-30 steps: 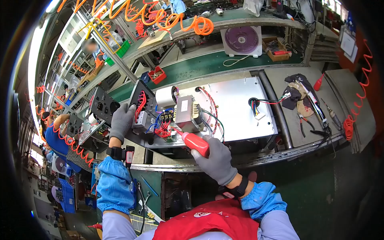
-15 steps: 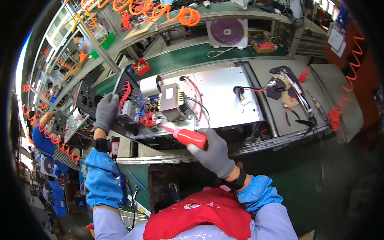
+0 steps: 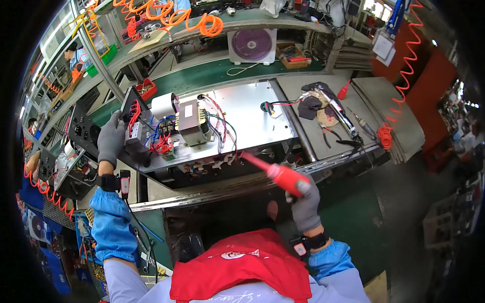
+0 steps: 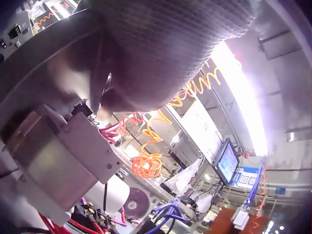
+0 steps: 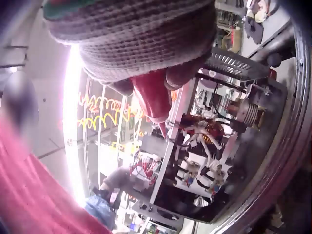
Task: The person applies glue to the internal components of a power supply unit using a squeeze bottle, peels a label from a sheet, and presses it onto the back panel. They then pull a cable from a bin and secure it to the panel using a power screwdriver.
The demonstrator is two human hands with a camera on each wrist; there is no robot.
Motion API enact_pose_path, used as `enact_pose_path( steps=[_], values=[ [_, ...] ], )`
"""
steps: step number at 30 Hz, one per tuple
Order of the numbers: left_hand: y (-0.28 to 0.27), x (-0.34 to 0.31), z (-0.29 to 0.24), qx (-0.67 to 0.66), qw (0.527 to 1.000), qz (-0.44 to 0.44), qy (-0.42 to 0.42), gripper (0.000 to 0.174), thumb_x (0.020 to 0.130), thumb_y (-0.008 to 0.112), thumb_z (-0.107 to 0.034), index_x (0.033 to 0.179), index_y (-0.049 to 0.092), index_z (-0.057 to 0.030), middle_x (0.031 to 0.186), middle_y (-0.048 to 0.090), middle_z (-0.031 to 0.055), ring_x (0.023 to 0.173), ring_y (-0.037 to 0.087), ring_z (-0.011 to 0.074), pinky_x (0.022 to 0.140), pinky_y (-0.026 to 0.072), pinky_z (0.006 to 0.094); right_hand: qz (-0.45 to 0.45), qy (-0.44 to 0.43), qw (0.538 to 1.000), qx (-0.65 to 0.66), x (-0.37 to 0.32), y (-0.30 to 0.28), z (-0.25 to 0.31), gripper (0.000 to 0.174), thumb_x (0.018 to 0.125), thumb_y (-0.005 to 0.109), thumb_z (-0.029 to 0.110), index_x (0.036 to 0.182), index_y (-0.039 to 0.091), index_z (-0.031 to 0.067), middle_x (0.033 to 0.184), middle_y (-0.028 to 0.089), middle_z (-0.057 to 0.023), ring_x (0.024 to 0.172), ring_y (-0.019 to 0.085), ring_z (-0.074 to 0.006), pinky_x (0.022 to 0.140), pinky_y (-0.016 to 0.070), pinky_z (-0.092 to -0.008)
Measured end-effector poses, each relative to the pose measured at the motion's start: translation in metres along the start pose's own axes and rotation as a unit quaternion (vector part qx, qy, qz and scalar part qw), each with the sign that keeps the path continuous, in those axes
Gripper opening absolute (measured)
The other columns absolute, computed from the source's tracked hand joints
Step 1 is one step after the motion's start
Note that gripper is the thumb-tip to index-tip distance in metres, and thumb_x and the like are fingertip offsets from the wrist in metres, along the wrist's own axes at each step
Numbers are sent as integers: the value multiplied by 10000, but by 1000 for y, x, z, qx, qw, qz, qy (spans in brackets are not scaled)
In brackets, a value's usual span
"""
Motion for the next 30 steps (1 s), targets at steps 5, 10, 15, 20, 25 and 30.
enact_pose_path(
  steps=[5, 10, 15, 20, 25, 30],
  values=[
    [9, -30, 13, 69, 996, -63, 12, 431, 970, 465, -268, 1399, 511, -284, 1017, 691, 167, 859, 685, 376, 716, 534, 485, -42, -13, 969, 242, 63, 1, 18, 409, 885, 644, 349, 1144, 567, 42, 884, 613, -70, 665, 576, -157, 578, 471, -274],
    [6, -52, 11, 85, 988, -128, 26, 481, 938, 505, -149, 1407, 517, -260, 954, 639, 127, 782, 659, 347, 631, 505, 462, -239, -235, 942, 10, 115, 11, 44, 373, 911, 681, 238, 1172, 523, 22, 874, 581, -40, 675, 531, -111, 602, 455, -241],
    [2, -62, 8, 80, 984, -160, 13, 507, 905, 523, -110, 1388, 544, -263, 938, 634, 102, 778, 645, 318, 627, 496, 425, -333, -320, 867, -190, 180, -3, 1, 627, 906, 710, 330, 1335, 422, -26, 1164, 561, -198, 996, 587, -298, 864, 500, -388],
    [-1, -72, -9, 30, 947, -315, 61, 430, 840, 577, -75, 1245, 671, -184, 834, 616, 75, 669, 624, 291, 561, 495, 390, -339, -335, 856, -202, 201, 16, 8, 603, 921, 682, 353, 1322, 429, -19, 1183, 563, -206, 1038, 589, -307, 903, 491, -405],
    [6, -72, -25, 18, 946, -323, 26, 419, 860, 540, -48, 1245, 656, -170, 897, 639, 94, 775, 639, 302, 655, 512, 391, -328, -345, 802, -361, 297, 35, 11, 659, 905, 686, 417, 1306, 427, -38, 1129, 584, -187, 989, 594, -280, 856, 489, -386],
    [23, -58, -35, 66, 953, -290, -49, 416, 913, 536, -108, 1308, 608, -218, 925, 635, 96, 802, 643, 303, 677, 521, 398, -278, -273, 870, -303, 338, 46, 22, 664, 889, 700, 424, 1292, 438, -34, 1128, 587, -228, 1004, 590, -342, 880, 468, -429]
  ],
)
Point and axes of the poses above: each hand's wrist, its own x-axis towards the middle knuckle, its own y-axis out of the palm, z = x × y, the point moved 7 cm from there along x, towards the middle knuckle
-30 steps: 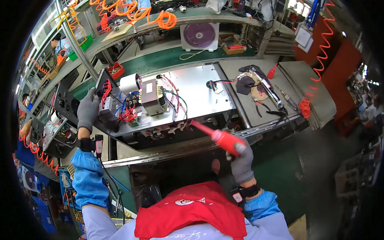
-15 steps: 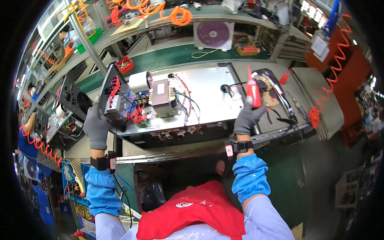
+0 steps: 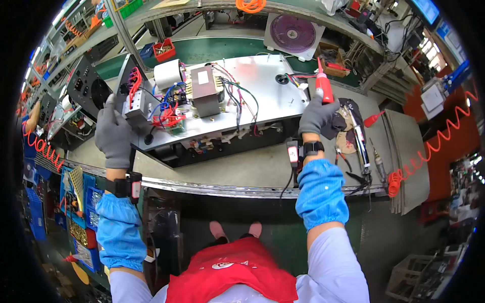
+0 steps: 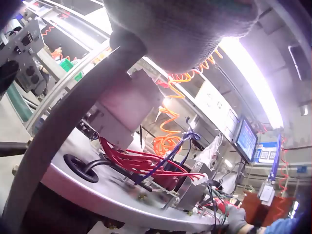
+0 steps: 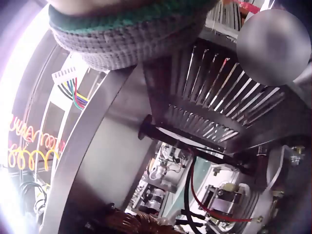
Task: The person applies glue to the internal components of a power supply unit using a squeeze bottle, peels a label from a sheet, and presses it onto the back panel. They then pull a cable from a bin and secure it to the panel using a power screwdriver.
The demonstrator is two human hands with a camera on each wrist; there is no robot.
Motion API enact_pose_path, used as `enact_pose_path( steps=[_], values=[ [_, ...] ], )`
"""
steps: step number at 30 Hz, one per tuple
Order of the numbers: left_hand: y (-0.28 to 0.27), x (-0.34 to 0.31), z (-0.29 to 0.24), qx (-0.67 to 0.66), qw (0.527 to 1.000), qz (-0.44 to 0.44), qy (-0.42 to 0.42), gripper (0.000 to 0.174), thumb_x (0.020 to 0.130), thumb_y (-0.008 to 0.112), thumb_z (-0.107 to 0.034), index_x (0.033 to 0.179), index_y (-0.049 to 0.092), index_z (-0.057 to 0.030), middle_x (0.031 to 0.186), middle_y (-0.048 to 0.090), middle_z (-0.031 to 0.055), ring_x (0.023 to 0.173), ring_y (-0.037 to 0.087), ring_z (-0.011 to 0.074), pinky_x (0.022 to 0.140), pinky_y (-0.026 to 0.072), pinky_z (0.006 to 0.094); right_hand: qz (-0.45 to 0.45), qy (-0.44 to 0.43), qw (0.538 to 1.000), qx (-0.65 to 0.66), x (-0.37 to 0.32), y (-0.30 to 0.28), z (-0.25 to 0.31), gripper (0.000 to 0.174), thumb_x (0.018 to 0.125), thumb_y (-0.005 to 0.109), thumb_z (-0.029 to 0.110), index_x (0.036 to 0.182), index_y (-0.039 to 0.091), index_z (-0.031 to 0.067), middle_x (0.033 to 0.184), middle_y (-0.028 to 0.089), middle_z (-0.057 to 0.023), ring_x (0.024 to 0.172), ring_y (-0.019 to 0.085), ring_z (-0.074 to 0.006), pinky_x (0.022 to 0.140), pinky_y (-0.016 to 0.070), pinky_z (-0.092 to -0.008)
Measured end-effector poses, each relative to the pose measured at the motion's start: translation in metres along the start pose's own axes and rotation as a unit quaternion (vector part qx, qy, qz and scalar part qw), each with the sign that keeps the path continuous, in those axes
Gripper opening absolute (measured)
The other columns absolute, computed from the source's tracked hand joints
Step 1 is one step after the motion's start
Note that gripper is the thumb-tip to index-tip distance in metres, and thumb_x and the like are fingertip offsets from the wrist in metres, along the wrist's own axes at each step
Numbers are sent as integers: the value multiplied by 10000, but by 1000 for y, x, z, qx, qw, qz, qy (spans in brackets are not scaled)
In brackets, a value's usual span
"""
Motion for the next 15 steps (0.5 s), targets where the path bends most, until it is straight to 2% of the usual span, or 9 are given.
enact_pose_path(
  steps=[1, 3, 4, 6, 7, 8, 11, 14, 15],
  values=[
    [1, 0, 0, 6, 1000, 3, -3, 420, 920, 534, -116, 1320, 601, -225, 932, 636, 97, 808, 646, 302, 683, 522, 398, -2, 12, 999, 30, 3, -10, -9, 669, 891, 701, 419, 1303, 430, -34, 1102, 593, -211, 974, 593, -321, 866, 473, -424],
    [6, -2, 5, 6, 1000, 13, -8, 424, 934, 530, -132, 1339, 588, -247, 948, 641, 95, 821, 648, 302, 705, 526, 396, 41, 115, 975, 186, -7, -44, -32, 571, 923, 669, 331, 1297, 440, -34, 993, 559, -98, 817, 552, -175, 736, 479, -324],
    [7, -2, 6, 8, 1000, 1, -5, 424, 937, 531, -136, 1341, 587, -251, 956, 643, 93, 829, 650, 299, 708, 526, 396, 50, 97, 977, 181, -28, -77, -2, 537, 935, 648, 311, 1291, 443, -34, 984, 545, -74, 794, 536, -146, 696, 471, -296],
    [9, -3, 13, -2, 1000, -18, 4, 419, 942, 534, -147, 1343, 587, -259, 982, 649, 90, 835, 653, 292, 719, 527, 388, 55, 78, 983, 155, -56, -129, -15, 495, 941, 642, 307, 1251, 441, -23, 989, 549, -73, 794, 530, -139, 670, 470, -295],
    [10, -3, 15, 8, 1000, -17, -1, 405, 953, 527, -160, 1340, 590, -260, 1018, 667, 88, 871, 662, 295, 749, 531, 383, 72, 106, 981, 148, -75, -148, -10, 480, 928, 662, 289, 1234, 453, -17, 1026, 546, -81, 820, 536, -147, 706, 472, -288],
    [12, -2, 17, 6, 1000, -6, -14, 398, 960, 518, -168, 1339, 592, -267, 1064, 675, 86, 915, 667, 293, 774, 531, 374, 108, 94, 984, 102, -85, -164, -39, 509, 906, 689, 264, 1255, 445, -14, 1063, 539, -86, 843, 545, -177, 757, 487, -316],
    [19, 1, 28, -24, 999, 14, -21, 390, 977, 497, -189, 1342, 591, -291, 1199, 673, 86, 1051, 665, 277, 849, 523, 348, 243, -105, 960, -97, -114, -167, -36, 499, 829, 742, 222, 1203, 516, -19, 1113, 580, -151, 925, 604, -263, 830, 504, -390],
    [22, 1, 38, -45, 998, -15, 37, 392, 987, 487, -205, 1359, 581, -291, 1223, 669, 104, 1070, 667, 237, 887, 509, 339, 305, -216, 915, -153, -131, -137, -47, 514, 755, 766, 193, 1175, 557, -16, 1042, 621, -207, 946, 628, -378, 823, 508, -433],
    [23, 1, 40, -64, 994, -44, 73, 389, 990, 487, -209, 1358, 583, -292, 1220, 671, 106, 1064, 668, 227, 891, 508, 338, 299, -250, 907, -159, -132, -130, -49, 518, 747, 771, 194, 1171, 559, -14, 1041, 621, -203, 939, 627, -381, 813, 510, -439]
  ],
)
Point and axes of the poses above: each hand's wrist, its own x-axis towards the middle knuckle, its own y-axis out of the palm, z = x × y, the point moved 7 cm from there along x, towards the middle knuckle
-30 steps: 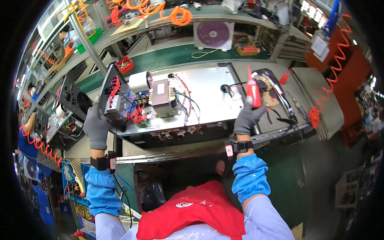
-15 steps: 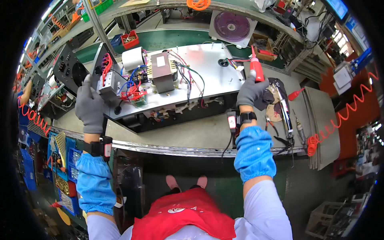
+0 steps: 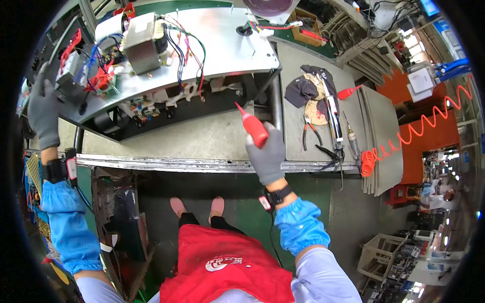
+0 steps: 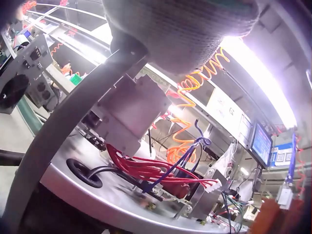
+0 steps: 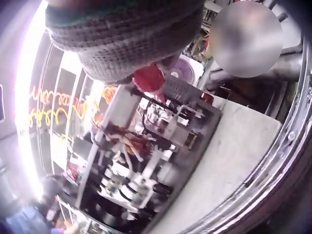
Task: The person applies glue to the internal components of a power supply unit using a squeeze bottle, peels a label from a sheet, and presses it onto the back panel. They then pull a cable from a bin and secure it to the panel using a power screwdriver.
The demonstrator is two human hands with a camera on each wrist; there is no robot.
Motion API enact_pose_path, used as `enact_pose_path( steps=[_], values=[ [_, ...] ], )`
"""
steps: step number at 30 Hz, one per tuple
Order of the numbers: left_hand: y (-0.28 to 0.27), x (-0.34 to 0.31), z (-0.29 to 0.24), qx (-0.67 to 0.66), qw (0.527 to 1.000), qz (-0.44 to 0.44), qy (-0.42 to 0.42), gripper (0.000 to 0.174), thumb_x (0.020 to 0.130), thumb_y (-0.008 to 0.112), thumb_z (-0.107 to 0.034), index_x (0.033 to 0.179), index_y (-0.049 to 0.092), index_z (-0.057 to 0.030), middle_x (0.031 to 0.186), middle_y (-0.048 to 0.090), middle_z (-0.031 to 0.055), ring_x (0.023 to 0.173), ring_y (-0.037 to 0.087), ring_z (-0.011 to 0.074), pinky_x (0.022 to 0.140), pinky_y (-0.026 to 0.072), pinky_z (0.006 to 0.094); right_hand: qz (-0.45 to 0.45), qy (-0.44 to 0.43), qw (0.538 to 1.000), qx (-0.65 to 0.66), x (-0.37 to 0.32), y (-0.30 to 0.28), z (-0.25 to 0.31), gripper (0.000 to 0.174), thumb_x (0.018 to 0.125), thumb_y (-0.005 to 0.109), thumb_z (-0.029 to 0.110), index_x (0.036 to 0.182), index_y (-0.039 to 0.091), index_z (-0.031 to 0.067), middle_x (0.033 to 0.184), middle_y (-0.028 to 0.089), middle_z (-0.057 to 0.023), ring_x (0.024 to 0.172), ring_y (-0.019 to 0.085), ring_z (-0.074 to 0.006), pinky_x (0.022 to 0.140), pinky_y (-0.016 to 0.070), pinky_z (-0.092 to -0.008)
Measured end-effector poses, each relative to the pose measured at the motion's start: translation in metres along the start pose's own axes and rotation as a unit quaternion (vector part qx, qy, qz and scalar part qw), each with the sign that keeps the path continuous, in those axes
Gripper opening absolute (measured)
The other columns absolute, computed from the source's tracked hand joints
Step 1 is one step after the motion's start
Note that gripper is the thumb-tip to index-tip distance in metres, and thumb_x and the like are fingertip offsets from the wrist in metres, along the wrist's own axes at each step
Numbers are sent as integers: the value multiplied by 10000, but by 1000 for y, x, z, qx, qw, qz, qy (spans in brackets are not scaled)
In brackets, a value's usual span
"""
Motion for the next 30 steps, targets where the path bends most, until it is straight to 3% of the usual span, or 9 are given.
enact_pose_path(
  steps=[2, 4, 12, 14, 22, 25, 27, 28, 30],
  values=[
    [3, 2, 9, 85, 993, 55, -66, 373, 994, 494, -234, 1350, 596, -274, 1234, 669, 107, 1083, 661, 222, 912, 500, 332, -14, -59, 998, -33, 5, 15, -2, 526, 732, 783, 196, 1161, 561, -12, 1040, 622, -194, 927, 623, -387, 793, 512, -450],
    [2, 7, 11, 88, 993, 40, -66, 365, 1004, 487, -308, 1336, 609, -217, 1232, 672, 119, 1100, 654, 247, 929, 491, 330, -13, -64, 997, -49, 11, 23, -6, 535, 721, 795, 195, 1151, 558, -17, 1037, 626, -184, 924, 625, -380, 776, 515, -452],
    [-19, 13, -54, 8, 997, 10, -73, 361, 883, 474, -86, 1150, 689, 28, 1139, 706, 173, 1048, 680, 303, 936, 512, 349, -40, -79, 995, -47, 22, 37, -14, 489, 716, 791, 188, 1110, 577, -8, 978, 619, -173, 879, 627, -369, 741, 515, -444],
    [-18, 13, -54, -12, 998, 15, -66, 370, 884, 460, -73, 1164, 672, 44, 1150, 699, 183, 1073, 668, 302, 962, 495, 349, -39, -74, 996, -43, 23, 40, -15, 478, 718, 787, 190, 1105, 582, -2, 968, 618, -169, 869, 626, -363, 734, 514, -439],
    [-8, 6, -15, 6, 998, 33, -45, 371, 945, 460, -166, 1272, 628, -117, 1214, 678, 136, 1073, 664, 250, 941, 487, 336, -16, -65, 996, -59, 26, 43, -12, 463, 731, 764, 187, 1120, 587, 8, 967, 616, -177, 854, 614, -364, 715, 509, -431],
    [2, 7, 15, -3, 999, 40, -28, 377, 972, 462, -204, 1318, 608, -183, 1243, 668, 116, 1077, 661, 227, 935, 481, 329, -17, -52, 998, -22, 21, 23, -11, 470, 756, 754, 196, 1141, 576, -8, 961, 616, -166, 839, 621, -305, 706, 502, -435],
    [4, 5, 22, -18, 998, 52, -19, 383, 990, 462, -229, 1349, 595, -227, 1263, 662, 103, 1080, 659, 211, 931, 478, 325, -12, 73, 993, 95, 7, -3, -25, 464, 778, 745, 193, 1156, 569, -10, 966, 615, -133, 799, 609, -233, 658, 498, -395],
    [1, 6, 14, -35, 996, 85, -18, 393, 990, 466, -207, 1366, 582, -195, 1291, 645, 109, 1148, 626, 197, 974, 457, 314, -11, 132, 979, 156, 0, -15, -30, 461, 788, 740, 192, 1163, 566, -11, 969, 615, -117, 779, 604, -197, 634, 496, -375],
    [-5, 7, -5, -3, 994, 113, -8, 392, 1015, 482, -190, 1376, 539, -50, 1390, 570, 125, 1276, 531, 203, 1065, 392, 324, -13, 319, 868, 380, -12, -37, -31, 440, 840, 702, 222, 1192, 550, 5, 980, 604, -71, 734, 570, -120, 570, 471, -292]
  ],
)
Point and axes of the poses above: each hand's wrist, its own x-axis towards the middle knuckle, its own y-axis out of the palm, z = x × y, the point moved 7 cm from there along x, towards the middle knuckle
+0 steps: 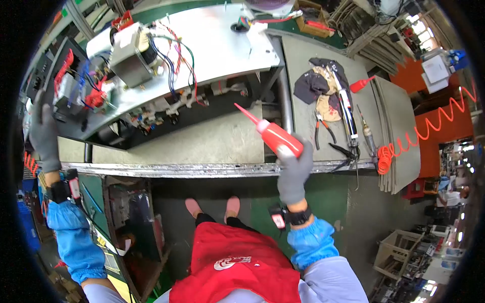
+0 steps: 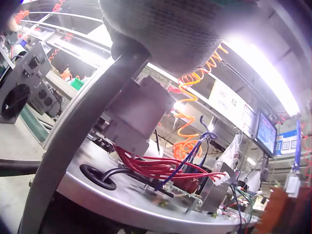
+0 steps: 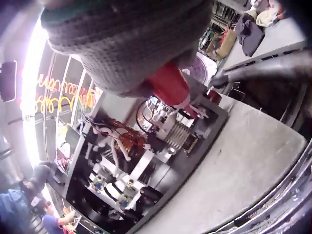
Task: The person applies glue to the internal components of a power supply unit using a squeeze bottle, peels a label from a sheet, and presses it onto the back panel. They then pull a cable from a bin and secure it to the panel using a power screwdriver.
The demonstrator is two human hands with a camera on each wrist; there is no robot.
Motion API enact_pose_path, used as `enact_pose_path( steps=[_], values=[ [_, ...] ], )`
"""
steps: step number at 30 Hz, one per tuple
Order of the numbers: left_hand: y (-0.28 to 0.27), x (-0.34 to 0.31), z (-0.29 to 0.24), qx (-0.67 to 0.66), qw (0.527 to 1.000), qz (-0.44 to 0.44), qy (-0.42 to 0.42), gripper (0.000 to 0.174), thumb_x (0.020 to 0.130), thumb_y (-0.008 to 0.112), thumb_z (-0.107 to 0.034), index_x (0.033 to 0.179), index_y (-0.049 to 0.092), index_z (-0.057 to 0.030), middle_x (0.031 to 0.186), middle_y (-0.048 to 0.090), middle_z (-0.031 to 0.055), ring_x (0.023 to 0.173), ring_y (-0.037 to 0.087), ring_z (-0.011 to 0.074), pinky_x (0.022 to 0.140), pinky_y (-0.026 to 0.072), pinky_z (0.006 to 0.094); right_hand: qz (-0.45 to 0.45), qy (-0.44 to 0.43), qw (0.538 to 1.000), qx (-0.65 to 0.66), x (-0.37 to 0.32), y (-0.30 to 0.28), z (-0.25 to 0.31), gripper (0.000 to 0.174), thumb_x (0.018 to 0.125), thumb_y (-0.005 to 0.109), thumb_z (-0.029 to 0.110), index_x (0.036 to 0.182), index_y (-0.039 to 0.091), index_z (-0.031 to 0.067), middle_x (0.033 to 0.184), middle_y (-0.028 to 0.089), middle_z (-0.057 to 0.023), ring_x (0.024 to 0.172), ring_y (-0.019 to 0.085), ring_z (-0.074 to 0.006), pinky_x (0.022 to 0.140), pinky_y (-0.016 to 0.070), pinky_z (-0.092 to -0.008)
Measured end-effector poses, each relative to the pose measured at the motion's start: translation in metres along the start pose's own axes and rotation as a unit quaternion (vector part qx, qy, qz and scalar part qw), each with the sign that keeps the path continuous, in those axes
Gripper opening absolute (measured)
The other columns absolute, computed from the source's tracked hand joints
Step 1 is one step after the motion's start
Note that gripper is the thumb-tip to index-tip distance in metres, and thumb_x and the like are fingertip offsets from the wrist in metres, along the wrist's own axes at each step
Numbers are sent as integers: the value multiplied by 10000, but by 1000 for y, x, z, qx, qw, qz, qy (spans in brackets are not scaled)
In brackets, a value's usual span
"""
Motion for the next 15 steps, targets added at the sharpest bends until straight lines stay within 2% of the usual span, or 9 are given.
enact_pose_path(
  steps=[2, 4, 5, 7, 10, 11, 13, 14, 15],
  values=[
    [0, -1, -4, -119, 993, 0, -17, 401, 1015, 491, -183, 1370, 531, -3, 1378, 575, 127, 1272, 529, 202, 1070, 391, 319, -36, -46, 994, 89, -5, -4, 31, 428, 876, 654, 246, 1216, 534, 17, 985, 604, -68, 686, 560, -107, 540, 447, -241],
    [-6, -2, -12, -276, 956, 55, -78, 408, 1016, 498, -179, 1361, 528, 37, 1360, 580, 133, 1253, 533, 194, 1073, 391, 313, -22, -68, 986, 150, 5, 0, 51, 447, 904, 617, 278, 1243, 481, 21, 929, 610, -76, 676, 554, -123, 555, 459, -258],
    [-6, -1, -7, -363, 925, 58, -96, 413, 1013, 523, -163, 1368, 522, 48, 1305, 591, 77, 1153, 557, 125, 1029, 413, 264, -40, -102, 982, 153, 9, 11, 69, 442, 912, 608, 287, 1241, 476, 23, 926, 609, -77, 676, 553, -124, 557, 459, -259],
    [-12, 6, 8, -392, 906, 96, -130, 408, 1001, 556, -236, 1301, 591, 37, 1195, 636, 44, 1054, 572, 97, 930, 437, 239, -31, -142, 976, 162, 16, 41, 107, 425, 930, 595, 291, 1237, 474, 22, 951, 603, -85, 696, 561, -126, 574, 468, -258],
    [-8, 36, 21, -417, 876, 191, -149, 371, 960, 610, -295, 1142, 688, 19, 1029, 670, 19, 948, 574, 83, 843, 433, 216, -2, -168, 972, 162, 36, 96, 112, 462, 903, 651, 176, 1284, 452, 9, 1023, 583, -95, 765, 575, -116, 628, 498, -260],
    [1, 49, 25, -436, 858, 227, -152, 307, 919, 629, -231, 1078, 697, 23, 1008, 661, 20, 933, 581, 96, 838, 441, 231, -10, -197, 971, 138, 39, 118, 119, 477, 889, 669, 139, 1289, 449, 3, 1067, 575, -97, 762, 572, -113, 648, 494, -263],
    [7, 82, -4, -401, 880, 239, -87, 601, 775, 690, -277, 1267, 598, 57, 1177, 648, 121, 1072, 605, 200, 969, 445, 318, -60, -285, 957, 4, 48, 151, 116, 520, 868, 703, 174, 1289, 475, -27, 1156, 567, -132, 951, 584, -204, 845, 489, -330],
    [24, 94, -3, -445, 849, 267, -100, 786, 741, 710, -334, 1387, 492, 58, 1267, 610, 165, 1155, 584, 232, 1027, 416, 337, -109, -351, 924, -106, 50, 166, 116, 540, 861, 715, 189, 1292, 482, -38, 1185, 563, -146, 1031, 574, -236, 917, 472, -354],
    [48, 106, 10, -460, 836, 284, -92, 818, 751, 698, -329, 1428, 445, 54, 1305, 582, 166, 1186, 561, 221, 1037, 401, 319, -112, -320, 938, -67, 57, 177, 104, 571, 848, 729, 209, 1297, 493, -51, 1227, 551, -168, 1137, 532, -270, 1004, 425, -378]
  ],
)
Point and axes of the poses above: each hand's wrist, its own x-axis towards the middle knuckle, its own y-axis out of the palm, z = x × y, the point moved 7 cm from there along x, towards the middle knuckle
